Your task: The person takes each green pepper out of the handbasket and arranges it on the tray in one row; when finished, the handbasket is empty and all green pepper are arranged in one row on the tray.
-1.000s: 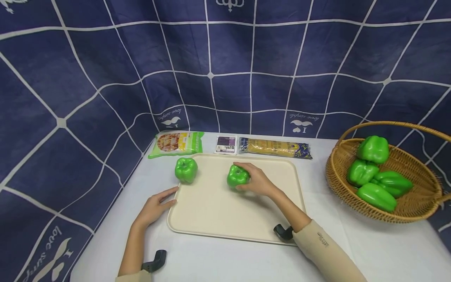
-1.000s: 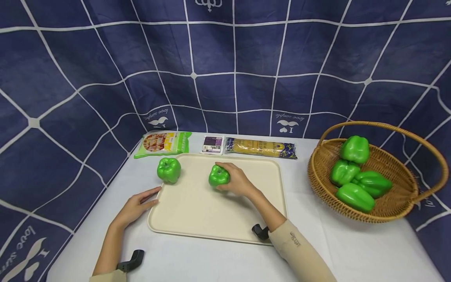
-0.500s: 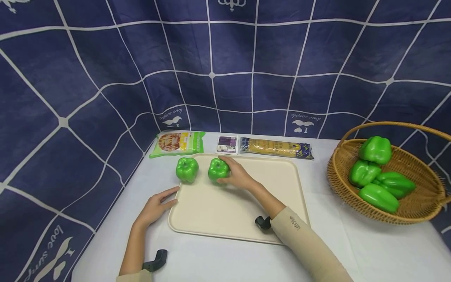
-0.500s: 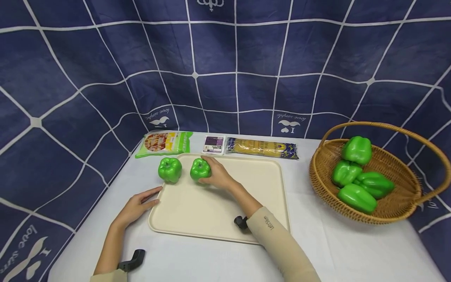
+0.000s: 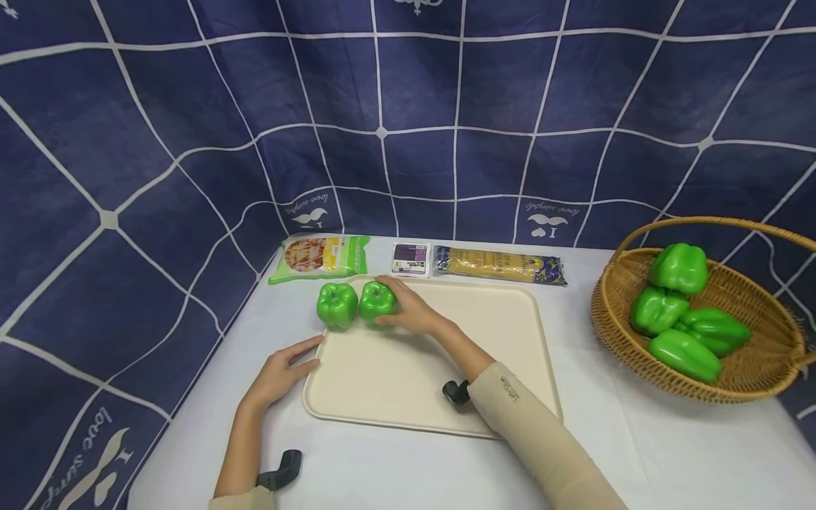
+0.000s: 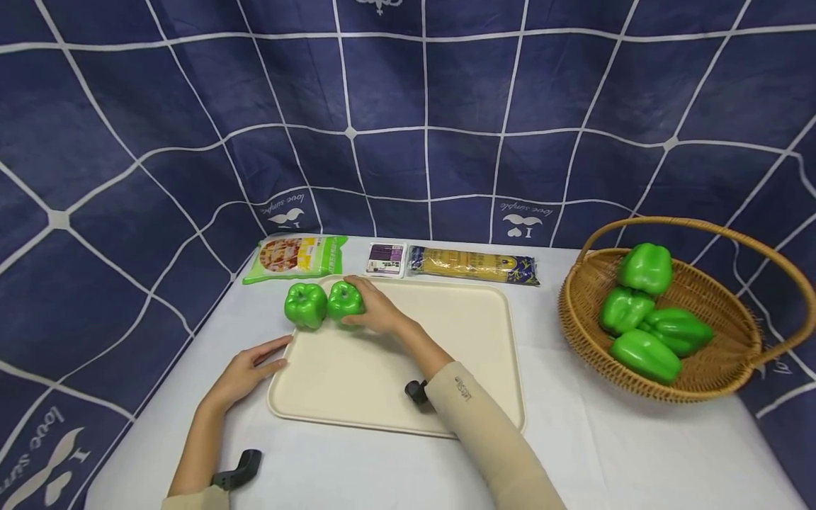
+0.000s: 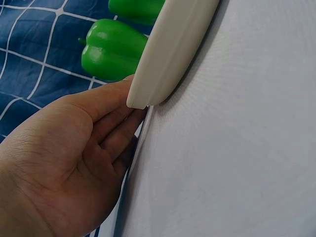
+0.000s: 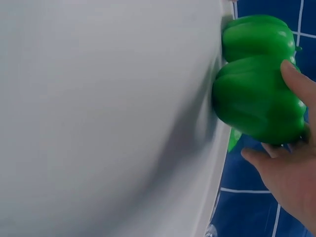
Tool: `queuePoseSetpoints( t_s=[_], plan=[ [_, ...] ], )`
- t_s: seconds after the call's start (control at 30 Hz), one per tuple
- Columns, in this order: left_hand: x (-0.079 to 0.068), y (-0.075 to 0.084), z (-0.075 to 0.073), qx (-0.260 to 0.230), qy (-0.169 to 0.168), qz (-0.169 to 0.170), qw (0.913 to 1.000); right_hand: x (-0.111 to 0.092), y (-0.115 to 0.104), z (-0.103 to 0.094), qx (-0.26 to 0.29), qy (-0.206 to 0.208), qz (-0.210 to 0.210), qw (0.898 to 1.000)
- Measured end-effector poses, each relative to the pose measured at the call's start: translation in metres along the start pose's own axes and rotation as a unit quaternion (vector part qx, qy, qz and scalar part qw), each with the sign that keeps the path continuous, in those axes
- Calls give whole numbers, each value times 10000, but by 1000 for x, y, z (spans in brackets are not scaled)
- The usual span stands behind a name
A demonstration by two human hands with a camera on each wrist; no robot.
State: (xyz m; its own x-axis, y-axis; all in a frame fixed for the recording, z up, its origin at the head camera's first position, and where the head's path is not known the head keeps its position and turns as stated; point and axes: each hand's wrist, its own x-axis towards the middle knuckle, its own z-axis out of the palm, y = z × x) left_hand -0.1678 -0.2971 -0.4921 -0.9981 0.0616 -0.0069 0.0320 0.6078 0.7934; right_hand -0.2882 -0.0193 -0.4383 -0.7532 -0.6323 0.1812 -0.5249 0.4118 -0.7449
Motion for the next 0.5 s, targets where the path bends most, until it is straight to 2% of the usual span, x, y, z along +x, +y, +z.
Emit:
queuePoseSetpoints(
  t_s=[0.2, 0.5],
  plan=[
    [0, 0, -1, -18, -14, -16, 10000, 5, 0, 4, -197, -122, -131, 9996],
    [0, 2, -1, -40, -28, 29, 10000, 7, -3, 4, -441, -218, -83, 9988]
  ],
)
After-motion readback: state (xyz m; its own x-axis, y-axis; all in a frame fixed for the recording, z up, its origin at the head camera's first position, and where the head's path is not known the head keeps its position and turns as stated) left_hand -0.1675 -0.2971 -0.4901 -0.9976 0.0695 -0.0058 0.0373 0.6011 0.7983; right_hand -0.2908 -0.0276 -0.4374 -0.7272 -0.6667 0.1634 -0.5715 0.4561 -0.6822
